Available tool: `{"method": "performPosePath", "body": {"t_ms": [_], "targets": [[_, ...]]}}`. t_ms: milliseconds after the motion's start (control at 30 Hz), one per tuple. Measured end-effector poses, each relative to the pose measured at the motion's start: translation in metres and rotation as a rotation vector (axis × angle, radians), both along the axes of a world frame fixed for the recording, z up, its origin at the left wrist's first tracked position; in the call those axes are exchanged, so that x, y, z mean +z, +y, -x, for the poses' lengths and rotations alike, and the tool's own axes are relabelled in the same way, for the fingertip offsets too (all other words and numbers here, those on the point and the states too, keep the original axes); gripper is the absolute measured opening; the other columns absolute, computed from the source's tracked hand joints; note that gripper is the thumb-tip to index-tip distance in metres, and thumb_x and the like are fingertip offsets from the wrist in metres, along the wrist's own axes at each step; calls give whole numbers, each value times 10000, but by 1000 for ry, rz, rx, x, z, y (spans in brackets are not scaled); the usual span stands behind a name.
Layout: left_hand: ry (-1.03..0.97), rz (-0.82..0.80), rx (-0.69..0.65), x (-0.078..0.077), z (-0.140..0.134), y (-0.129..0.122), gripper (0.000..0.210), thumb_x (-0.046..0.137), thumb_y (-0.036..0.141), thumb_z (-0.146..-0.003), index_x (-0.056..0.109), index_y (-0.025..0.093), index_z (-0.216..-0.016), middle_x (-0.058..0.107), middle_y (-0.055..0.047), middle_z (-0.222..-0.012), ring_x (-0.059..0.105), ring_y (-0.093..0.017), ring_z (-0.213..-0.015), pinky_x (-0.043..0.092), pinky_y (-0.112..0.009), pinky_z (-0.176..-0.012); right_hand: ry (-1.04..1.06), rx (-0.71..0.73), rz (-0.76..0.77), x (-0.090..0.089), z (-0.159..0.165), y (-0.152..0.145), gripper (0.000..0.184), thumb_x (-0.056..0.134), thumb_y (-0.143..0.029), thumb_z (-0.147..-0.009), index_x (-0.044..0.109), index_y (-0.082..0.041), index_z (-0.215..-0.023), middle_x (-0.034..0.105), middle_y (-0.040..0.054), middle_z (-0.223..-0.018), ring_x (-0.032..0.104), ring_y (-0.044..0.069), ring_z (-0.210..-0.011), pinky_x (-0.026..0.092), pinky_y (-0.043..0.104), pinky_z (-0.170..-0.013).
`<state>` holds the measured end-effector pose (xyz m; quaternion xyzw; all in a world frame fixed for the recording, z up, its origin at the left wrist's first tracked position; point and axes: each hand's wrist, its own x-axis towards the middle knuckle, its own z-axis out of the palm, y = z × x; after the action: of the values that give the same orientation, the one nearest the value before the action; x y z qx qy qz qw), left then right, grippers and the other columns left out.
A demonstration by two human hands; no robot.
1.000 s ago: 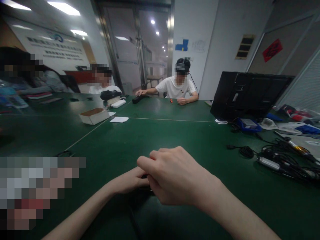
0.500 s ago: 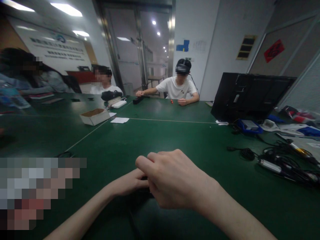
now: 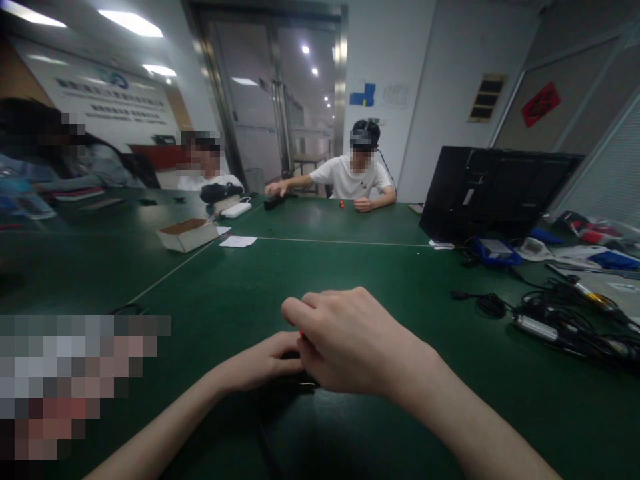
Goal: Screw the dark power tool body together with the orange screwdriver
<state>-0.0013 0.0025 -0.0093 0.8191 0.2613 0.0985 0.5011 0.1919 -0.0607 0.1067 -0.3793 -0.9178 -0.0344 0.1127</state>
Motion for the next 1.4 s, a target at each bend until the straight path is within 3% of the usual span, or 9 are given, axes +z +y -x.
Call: {"method": "performPosePath", "body": {"t_ms": [167,300,467,667,833,933,1067,1167,1400], "targets": [[12,45,55,-2,0,-1,208,552,215,-839,636,173,-1025,624,-26,-1075,545,-226,-993,405,-304,-880,-33,-27,-78,-2,2,3,197,422,-404,-937,477,-230,-863,567,-26,-701,452,118,-571,167,256,-510],[29,39,42,-2,0,0,169,545,222,-851,639,164,-979,622,-25,-1041,542,-219,-977,398,-314,-889,-17,-8,-53,-1,2,1,76,450,-284,-912,476,-212,-916,579,-16,-751,454,114,-594,184,248,-507],[40,23,54,2,1,0,158,560,240,-846,650,177,-959,614,-19,-1050,525,-228,-999,394,-321,-901,12,67,51,3,0,-4,99,506,-212,-847,462,-204,-935,587,-9,-836,469,109,-643,225,234,-517],[53,37,73,4,0,-3,181,544,252,-850,640,170,-980,619,-29,-1057,536,-231,-977,398,-331,-896,-16,-20,-65,-1,2,0,198,443,-401,-933,487,-221,-865,565,-20,-681,447,112,-563,165,257,-506],[28,48,72,2,-1,-2,140,553,214,-839,640,170,-940,617,-21,-1028,539,-217,-963,400,-304,-884,9,9,-22,-1,2,0,78,468,-283,-903,477,-210,-926,582,-22,-750,439,106,-575,184,246,-498],[15,23,40,1,-1,0,126,559,230,-846,647,174,-916,612,-13,-997,535,-214,-950,399,-291,-863,30,57,54,2,1,-3,120,515,-242,-852,465,-203,-954,594,-21,-826,473,105,-622,226,233,-506],[9,12,-7,2,-1,0,154,533,256,-868,653,163,-847,618,-12,-899,542,-206,-872,405,-280,-806,18,32,23,1,0,-3,146,513,-350,-884,483,-217,-937,604,-22,-804,501,115,-632,214,243,-511],[-2,25,26,2,-1,-2,142,526,230,-865,646,161,-894,625,-20,-961,548,-212,-905,408,-287,-826,-7,-12,-50,-3,3,-1,207,457,-420,-922,495,-222,-880,589,-21,-718,477,115,-573,175,258,-502],[19,34,63,-2,0,-1,110,559,211,-839,639,169,-903,617,-17,-1002,538,-215,-947,401,-305,-883,21,23,46,1,4,-3,100,506,-229,-861,480,-200,-953,602,-9,-836,475,103,-622,212,240,-512]]}}
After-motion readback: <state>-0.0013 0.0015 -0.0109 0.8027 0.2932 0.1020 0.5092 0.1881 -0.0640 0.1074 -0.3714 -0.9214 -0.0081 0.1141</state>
